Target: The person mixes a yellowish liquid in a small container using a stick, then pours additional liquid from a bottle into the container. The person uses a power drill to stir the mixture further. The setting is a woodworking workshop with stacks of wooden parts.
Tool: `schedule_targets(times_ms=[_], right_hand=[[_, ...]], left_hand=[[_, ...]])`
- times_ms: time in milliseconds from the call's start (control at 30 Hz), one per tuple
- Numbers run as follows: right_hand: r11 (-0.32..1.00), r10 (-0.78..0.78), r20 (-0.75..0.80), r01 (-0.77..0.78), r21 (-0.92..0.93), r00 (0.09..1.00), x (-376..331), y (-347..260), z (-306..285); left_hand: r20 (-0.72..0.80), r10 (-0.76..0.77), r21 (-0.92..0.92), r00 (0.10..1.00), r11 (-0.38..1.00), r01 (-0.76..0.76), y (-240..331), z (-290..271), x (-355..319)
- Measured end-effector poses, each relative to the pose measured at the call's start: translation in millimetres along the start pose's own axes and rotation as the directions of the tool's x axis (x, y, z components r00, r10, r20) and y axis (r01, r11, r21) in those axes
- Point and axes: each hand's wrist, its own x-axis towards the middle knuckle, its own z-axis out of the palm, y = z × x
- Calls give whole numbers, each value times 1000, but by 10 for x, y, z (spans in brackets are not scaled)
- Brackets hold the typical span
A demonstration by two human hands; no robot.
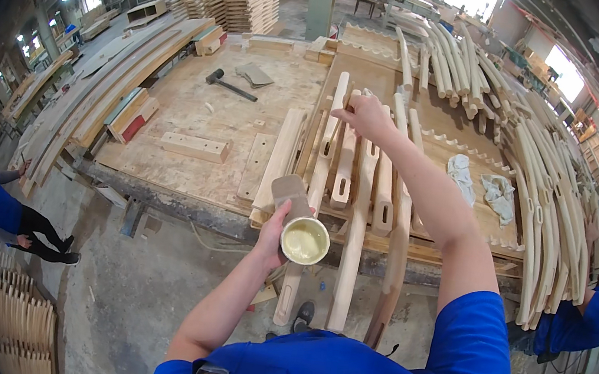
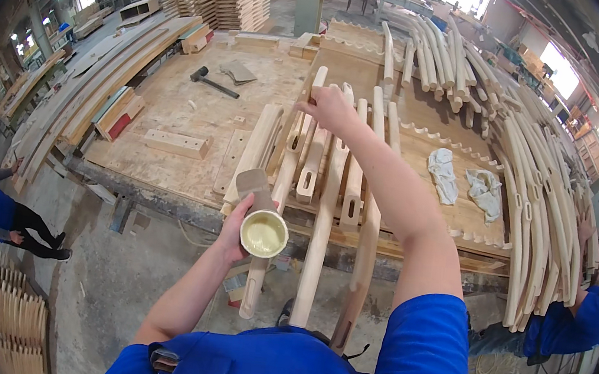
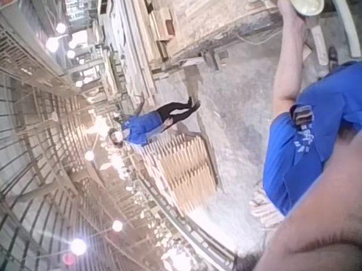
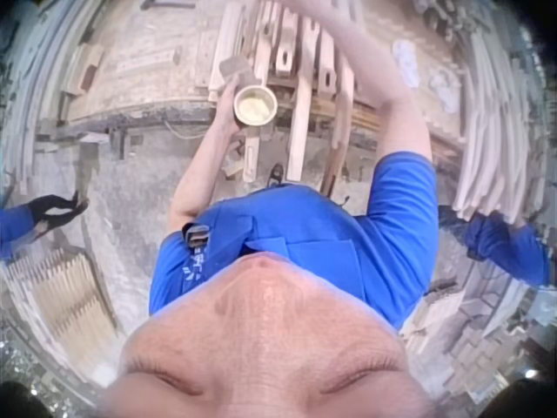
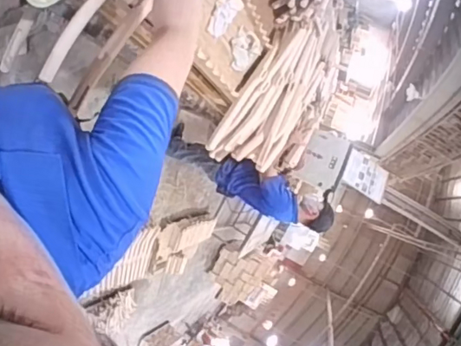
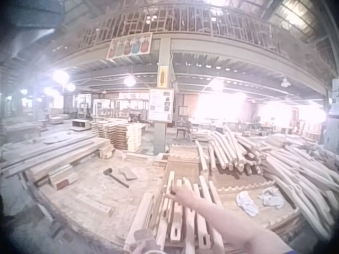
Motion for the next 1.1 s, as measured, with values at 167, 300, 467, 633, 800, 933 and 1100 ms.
schedule_targets(times_ms=[167, 300, 467, 633, 800, 933, 1100], right_hand=[[992, -67, 59, 73, -100, 996, 127, -12, -122], [951, -275, 134, 290, -108, 952, 121, -85, -147], [921, -389, 39, 388, 35, 920, -120, 11, -295], [764, -254, -125, 278, 582, 959, -715, -205, -399], [490, -194, -100, 184, 852, 976, -1432, -543, -185], [565, -292, -161, 306, 767, 943, -1656, -775, 76], [427, -355, -218, 365, 827, 909, -1897, -1002, 63]], left_hand=[[36, 14, -3, 999, 1000, -13, 43, 25, 57], [0, 49, 5, 999, 999, -49, 47, 12, 67], [-11, 21, 41, 1000, 999, -20, 77, 14, 82], [-61, 257, 74, 964, 965, -252, 362, -115, -29], [-57, 503, 155, 862, 858, -491, 743, 61, -331], [115, 594, 203, 797, 771, -604, 866, 273, -576], [194, 629, 258, 753, 708, -658, 974, 332, -869]])
